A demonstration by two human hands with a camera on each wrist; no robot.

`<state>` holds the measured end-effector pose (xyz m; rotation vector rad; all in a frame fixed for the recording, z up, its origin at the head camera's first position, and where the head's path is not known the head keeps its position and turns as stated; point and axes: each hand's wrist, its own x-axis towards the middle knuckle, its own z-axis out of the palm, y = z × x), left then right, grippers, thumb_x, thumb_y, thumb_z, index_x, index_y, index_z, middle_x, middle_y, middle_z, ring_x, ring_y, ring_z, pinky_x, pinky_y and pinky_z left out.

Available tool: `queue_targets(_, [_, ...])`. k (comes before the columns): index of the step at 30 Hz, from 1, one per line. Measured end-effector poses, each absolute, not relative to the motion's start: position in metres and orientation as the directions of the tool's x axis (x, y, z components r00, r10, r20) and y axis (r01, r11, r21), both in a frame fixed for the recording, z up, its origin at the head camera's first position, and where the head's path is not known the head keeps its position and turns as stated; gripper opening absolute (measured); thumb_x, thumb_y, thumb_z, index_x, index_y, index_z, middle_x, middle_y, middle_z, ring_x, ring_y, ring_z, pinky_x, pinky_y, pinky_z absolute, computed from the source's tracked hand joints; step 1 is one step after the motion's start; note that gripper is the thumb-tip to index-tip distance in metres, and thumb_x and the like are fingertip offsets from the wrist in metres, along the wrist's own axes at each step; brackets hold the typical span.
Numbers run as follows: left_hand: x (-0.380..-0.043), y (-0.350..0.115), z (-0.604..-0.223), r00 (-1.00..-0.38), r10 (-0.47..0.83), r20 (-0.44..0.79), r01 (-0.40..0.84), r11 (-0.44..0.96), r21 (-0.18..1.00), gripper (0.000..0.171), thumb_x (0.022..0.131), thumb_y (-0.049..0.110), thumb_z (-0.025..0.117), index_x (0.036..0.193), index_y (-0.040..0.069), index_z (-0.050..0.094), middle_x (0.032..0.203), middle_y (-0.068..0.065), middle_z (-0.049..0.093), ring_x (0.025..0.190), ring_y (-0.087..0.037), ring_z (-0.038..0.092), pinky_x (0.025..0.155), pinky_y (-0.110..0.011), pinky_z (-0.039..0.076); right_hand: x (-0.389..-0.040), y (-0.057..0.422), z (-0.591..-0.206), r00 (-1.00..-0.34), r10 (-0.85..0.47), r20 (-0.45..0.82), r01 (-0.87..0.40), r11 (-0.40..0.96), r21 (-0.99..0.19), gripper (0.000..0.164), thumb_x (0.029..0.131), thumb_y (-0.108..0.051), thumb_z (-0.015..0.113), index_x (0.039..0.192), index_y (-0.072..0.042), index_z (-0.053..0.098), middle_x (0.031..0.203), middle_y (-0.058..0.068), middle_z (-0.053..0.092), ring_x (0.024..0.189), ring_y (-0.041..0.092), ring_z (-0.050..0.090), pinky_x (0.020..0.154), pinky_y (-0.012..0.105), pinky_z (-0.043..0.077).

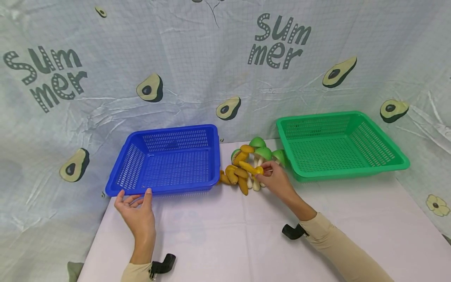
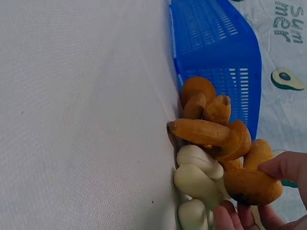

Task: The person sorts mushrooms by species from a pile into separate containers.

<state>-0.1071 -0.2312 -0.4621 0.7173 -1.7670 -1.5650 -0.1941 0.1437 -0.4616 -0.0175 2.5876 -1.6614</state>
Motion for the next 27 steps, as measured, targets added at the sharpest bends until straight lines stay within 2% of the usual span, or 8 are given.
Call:
queue_targets(5, [-0.106, -0.231, -0.462, -0.632, -0.767, 0.113, 0.008, 0.139, 0.990, 0.076, 0.093, 0.020, 0.074, 0.152, 0.014, 0.027, 0.106, 0.006, 0.047, 0.088, -0.008, 0.050, 0.067, -0.012, 0.045, -0.195, 0.145, -0.462, -0.999, -0.047, -0.022, 0.004, 0.349, -0.937, 0.041, 0.091, -0.014, 0.071, 0.126, -0.001, 0.054, 0.118, 0.017, 0.057, 0.094, 0.024, 0.061, 0.071, 0.024, 0.052])
queue_targets(9, [-0.106, -0.232, -0.462, -0.634, -0.766, 0.108, -0.004, 0.143, 0.990, 0.076, 0.094, 0.020, 0.074, 0.152, 0.015, 0.026, 0.107, 0.007, 0.046, 0.089, -0.008, 0.050, 0.068, -0.012, 0.045, -0.197, 0.144, -0.462, -0.998, -0.067, 0.014, -0.030, 0.246, -0.969, 0.038, 0.093, -0.009, 0.067, 0.127, 0.002, 0.052, 0.118, 0.018, 0.051, 0.086, 0.021, 0.057, 0.075, 0.028, 0.057])
queue_targets(13, [-0.107, -0.232, -0.462, -0.635, -0.766, 0.106, 0.000, 0.137, 0.991, 0.076, 0.093, 0.020, 0.074, 0.152, 0.014, 0.027, 0.107, 0.006, 0.047, 0.088, -0.008, 0.050, 0.067, -0.012, 0.045, -0.197, 0.144, -0.459, -0.994, -0.099, 0.047, -0.062, 0.152, -0.986, 0.037, 0.095, -0.005, 0.063, 0.129, 0.004, 0.050, 0.120, 0.020, 0.050, 0.092, 0.022, 0.057, 0.084, 0.038, 0.060])
queue_targets(15, [-0.107, -0.232, -0.462, -0.634, -0.766, 0.106, 0.006, 0.132, 0.991, 0.076, 0.093, 0.019, 0.075, 0.152, 0.014, 0.027, 0.108, 0.004, 0.047, 0.088, -0.008, 0.051, 0.067, -0.012, 0.045, -0.196, 0.144, -0.456, -0.992, -0.104, 0.069, -0.085, 0.163, -0.983, 0.037, 0.096, -0.006, 0.063, 0.130, 0.003, 0.052, 0.121, 0.020, 0.052, 0.095, 0.023, 0.057, 0.085, 0.041, 0.060])
queue_targets(21, [-0.108, -0.232, -0.462, -0.633, -0.765, 0.115, 0.024, 0.130, 0.991, 0.076, 0.093, 0.018, 0.075, 0.152, 0.013, 0.028, 0.109, 0.000, 0.048, 0.088, -0.009, 0.051, 0.067, -0.012, 0.045, -0.195, 0.147, -0.450, -0.989, -0.111, 0.101, -0.125, 0.241, -0.962, 0.041, 0.097, -0.013, 0.066, 0.133, 0.002, 0.056, 0.118, 0.020, 0.060, 0.099, 0.027, 0.060, 0.085, 0.037, 0.059])
queue_targets(27, [-0.108, -0.231, -0.460, -0.632, -0.766, 0.120, 0.008, 0.148, 0.989, 0.076, 0.093, 0.020, 0.074, 0.152, 0.013, 0.028, 0.109, 0.000, 0.048, 0.088, -0.008, 0.051, 0.068, -0.011, 0.045, -0.194, 0.151, -0.444, -0.986, -0.137, 0.095, -0.114, 0.137, -0.984, 0.042, 0.098, -0.010, 0.064, 0.136, 0.005, 0.054, 0.126, 0.022, 0.055, 0.107, 0.032, 0.062, 0.091, 0.043, 0.058])
